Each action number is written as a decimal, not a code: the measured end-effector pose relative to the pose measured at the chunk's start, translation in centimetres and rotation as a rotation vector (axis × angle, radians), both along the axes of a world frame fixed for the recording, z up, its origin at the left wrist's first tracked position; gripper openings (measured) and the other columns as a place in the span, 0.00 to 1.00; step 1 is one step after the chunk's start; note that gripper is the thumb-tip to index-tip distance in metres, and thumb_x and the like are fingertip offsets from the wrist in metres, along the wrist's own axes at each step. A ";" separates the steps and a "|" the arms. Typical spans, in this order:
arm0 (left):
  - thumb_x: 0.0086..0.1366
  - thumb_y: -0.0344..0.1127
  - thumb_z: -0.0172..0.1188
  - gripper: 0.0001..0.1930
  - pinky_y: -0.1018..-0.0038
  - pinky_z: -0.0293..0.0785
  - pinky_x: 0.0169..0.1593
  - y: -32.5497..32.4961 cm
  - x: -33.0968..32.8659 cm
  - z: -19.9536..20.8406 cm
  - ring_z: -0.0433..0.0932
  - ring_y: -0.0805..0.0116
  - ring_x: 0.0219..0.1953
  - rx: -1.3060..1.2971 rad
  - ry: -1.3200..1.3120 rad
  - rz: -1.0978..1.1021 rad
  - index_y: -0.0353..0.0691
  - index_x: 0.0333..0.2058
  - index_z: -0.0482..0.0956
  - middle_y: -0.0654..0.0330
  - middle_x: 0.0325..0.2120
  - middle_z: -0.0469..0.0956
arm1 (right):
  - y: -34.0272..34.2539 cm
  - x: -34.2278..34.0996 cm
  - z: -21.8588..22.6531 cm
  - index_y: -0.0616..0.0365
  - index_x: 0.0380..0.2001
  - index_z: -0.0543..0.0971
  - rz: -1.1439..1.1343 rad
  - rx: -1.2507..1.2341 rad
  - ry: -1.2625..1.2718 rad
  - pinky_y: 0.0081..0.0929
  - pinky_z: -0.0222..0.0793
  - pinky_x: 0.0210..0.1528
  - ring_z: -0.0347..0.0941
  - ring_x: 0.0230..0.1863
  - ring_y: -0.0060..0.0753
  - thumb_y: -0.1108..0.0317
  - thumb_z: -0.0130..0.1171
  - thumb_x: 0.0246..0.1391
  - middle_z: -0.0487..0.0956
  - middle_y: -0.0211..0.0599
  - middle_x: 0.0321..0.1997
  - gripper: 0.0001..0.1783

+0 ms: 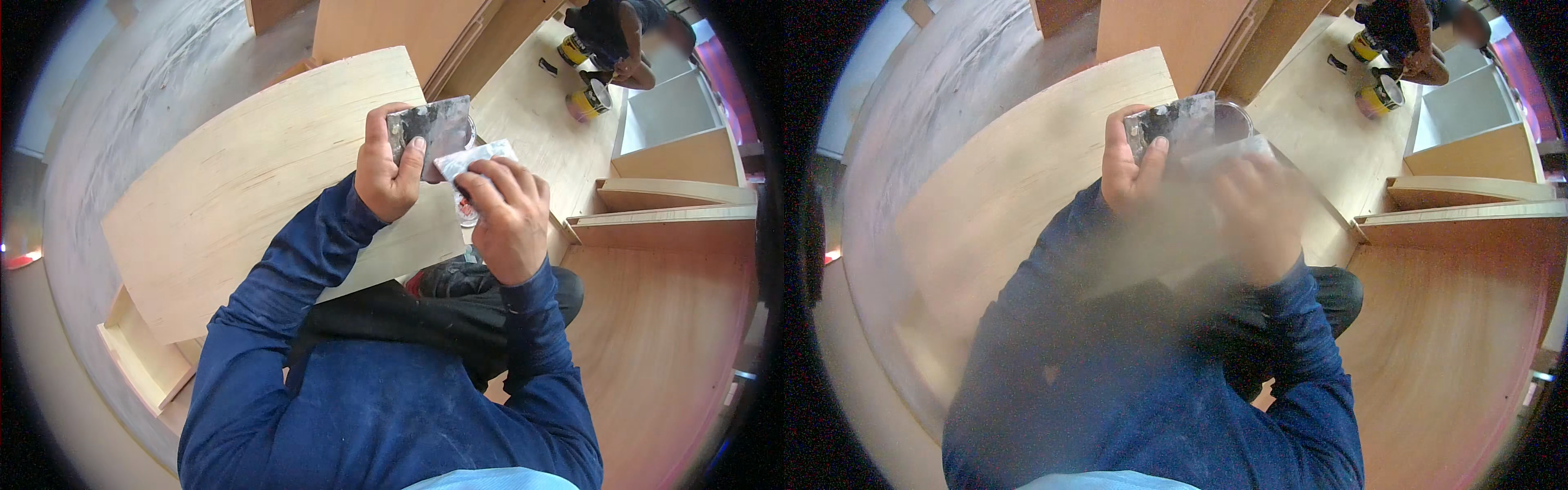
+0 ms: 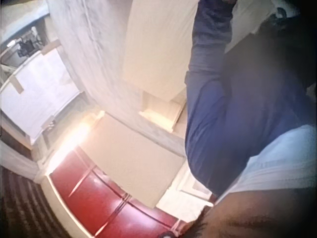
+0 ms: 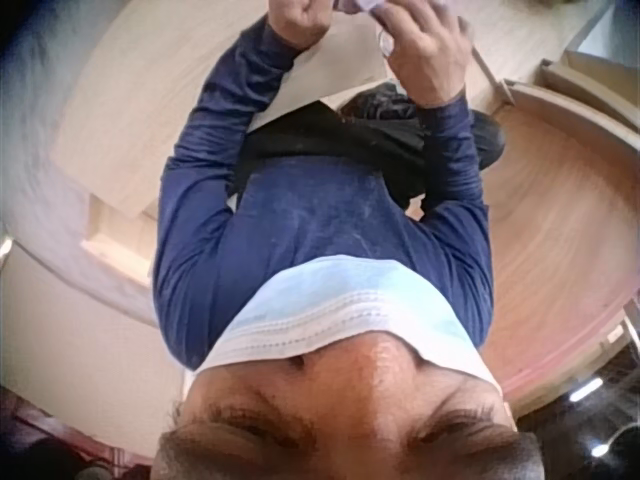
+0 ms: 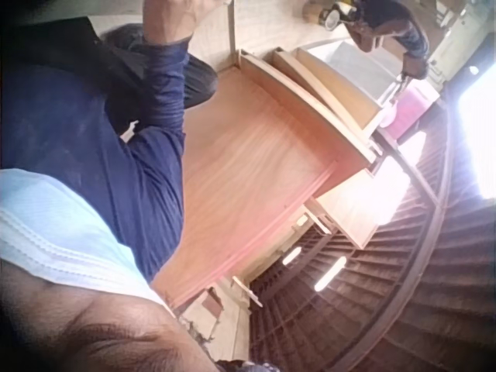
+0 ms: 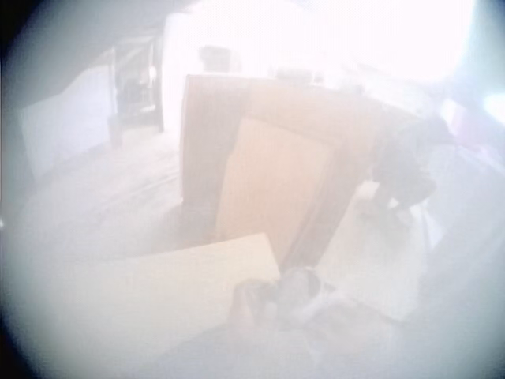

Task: The recorder is applying wood filler to plywood boards using a putty knife and mixing it on another blade.

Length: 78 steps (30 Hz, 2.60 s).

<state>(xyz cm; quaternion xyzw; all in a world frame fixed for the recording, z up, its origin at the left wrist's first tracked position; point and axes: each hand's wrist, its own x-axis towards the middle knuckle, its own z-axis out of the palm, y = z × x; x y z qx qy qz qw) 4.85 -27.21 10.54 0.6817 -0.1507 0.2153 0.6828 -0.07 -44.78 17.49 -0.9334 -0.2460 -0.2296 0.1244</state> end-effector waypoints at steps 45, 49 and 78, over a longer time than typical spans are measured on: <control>0.66 0.22 0.50 0.19 0.74 0.70 0.52 -2.8 -1.0 -0.3 0.72 0.71 0.44 -0.334 -0.112 0.187 0.33 0.55 0.62 0.55 0.44 0.72 | -1.5 -1.0 -0.9 0.52 0.38 0.81 0.081 -0.125 0.037 0.38 0.64 0.52 0.74 0.54 0.42 0.78 0.58 0.42 0.80 0.31 0.45 0.17; 0.68 0.21 0.47 0.17 0.73 0.74 0.51 -1.3 0.2 1.3 0.76 0.69 0.45 -0.576 0.016 0.012 0.32 0.55 0.61 0.53 0.44 0.75 | -2.8 -1.1 0.9 0.58 0.39 0.81 0.150 0.305 0.035 0.38 0.70 0.55 0.76 0.52 0.48 0.89 0.54 0.36 0.80 0.44 0.45 0.24; 0.69 0.25 0.45 0.17 0.69 0.82 0.28 -1.3 0.9 1.2 0.81 0.64 0.36 -0.724 0.339 -0.397 0.38 0.56 0.61 0.52 0.43 0.76 | -8.0 -1.0 -3.2 0.61 0.55 0.72 0.298 1.497 0.688 0.58 0.76 0.50 0.75 0.54 0.58 0.87 0.51 0.45 0.75 0.52 0.56 0.30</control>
